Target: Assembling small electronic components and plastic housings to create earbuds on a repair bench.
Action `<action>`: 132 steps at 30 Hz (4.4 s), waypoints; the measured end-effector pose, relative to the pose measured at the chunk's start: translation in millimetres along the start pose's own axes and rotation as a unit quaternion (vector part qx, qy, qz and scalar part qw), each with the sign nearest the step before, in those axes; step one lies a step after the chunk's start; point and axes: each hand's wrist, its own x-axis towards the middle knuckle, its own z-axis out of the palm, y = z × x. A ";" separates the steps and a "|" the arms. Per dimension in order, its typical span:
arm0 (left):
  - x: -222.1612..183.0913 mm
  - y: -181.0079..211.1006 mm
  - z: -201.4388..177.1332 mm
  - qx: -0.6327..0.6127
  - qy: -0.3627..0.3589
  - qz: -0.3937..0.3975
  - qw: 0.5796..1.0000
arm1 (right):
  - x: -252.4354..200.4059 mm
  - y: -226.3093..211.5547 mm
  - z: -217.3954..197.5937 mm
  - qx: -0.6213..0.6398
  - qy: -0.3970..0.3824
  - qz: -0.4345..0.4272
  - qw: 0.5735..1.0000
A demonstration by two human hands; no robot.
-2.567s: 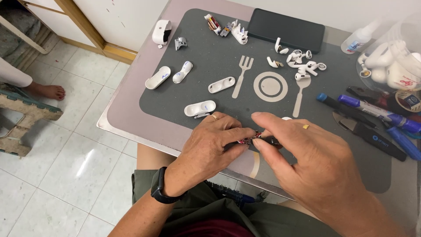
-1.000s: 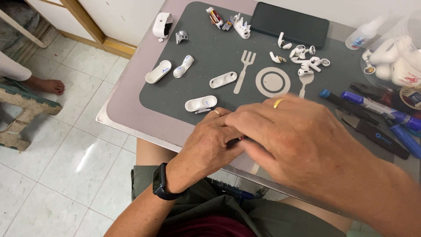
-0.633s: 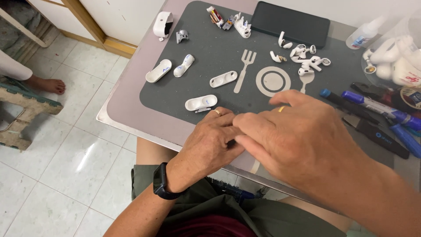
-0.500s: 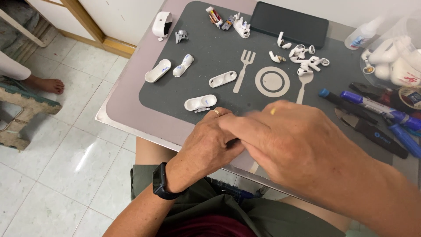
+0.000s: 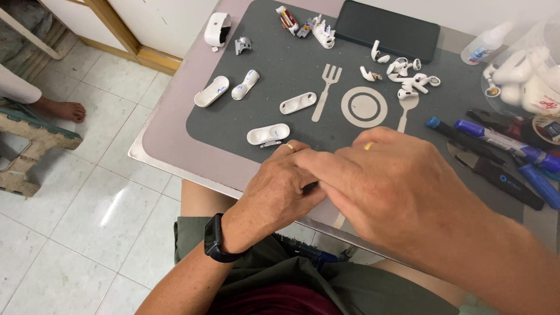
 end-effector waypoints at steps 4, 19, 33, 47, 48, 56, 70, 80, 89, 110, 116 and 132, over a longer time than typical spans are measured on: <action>0.1 -1.5 1.4 0.004 0.008 0.010 1.000 | -5.5 3.7 5.5 -0.061 0.033 -0.001 0.998; -0.1 -2.5 2.4 0.025 0.002 0.016 1.000 | -2.6 -2.1 1.3 -0.004 0.003 0.011 1.000; -0.1 -1.0 -2.0 0.002 0.005 0.018 1.000 | 0.7 -7.7 8.2 0.054 -0.012 0.039 0.998; -2.1 -0.8 -1.1 -0.007 0.020 0.005 1.000 | 0.4 -7.4 15.7 0.039 0.001 0.038 0.999; -1.7 -0.8 -1.1 -0.011 0.023 0.009 1.000 | 0.8 -7.3 15.5 0.038 -0.001 0.033 0.999; 4.1 3.5 -7.8 -0.005 0.006 0.015 1.000 | -10.9 -1.2 -2.3 0.063 0.018 0.126 0.990; 11.0 9.1 -13.4 -0.054 -0.023 -0.035 0.998 | -130.7 -52.0 44.8 0.214 0.293 0.544 0.757; 13.3 14.3 -10.4 -0.027 -0.014 -0.049 0.998 | -133.1 -44.6 44.7 0.225 0.273 0.525 0.774; 13.8 13.4 -7.7 -0.016 -0.011 -0.027 0.999 | -138.1 -41.1 48.5 0.240 0.328 0.529 0.745; 7.8 5.4 -1.7 0.053 -0.046 0.016 0.997 | -122.9 -51.9 52.3 0.286 0.368 0.590 0.659; 8.2 6.5 -2.5 0.059 -0.045 0.023 0.997 | -136.0 -52.3 58.8 0.285 0.359 0.571 0.681; 8.3 6.0 -1.7 0.056 -0.047 0.022 0.997 | -121.8 -52.4 53.8 0.315 0.350 0.606 0.641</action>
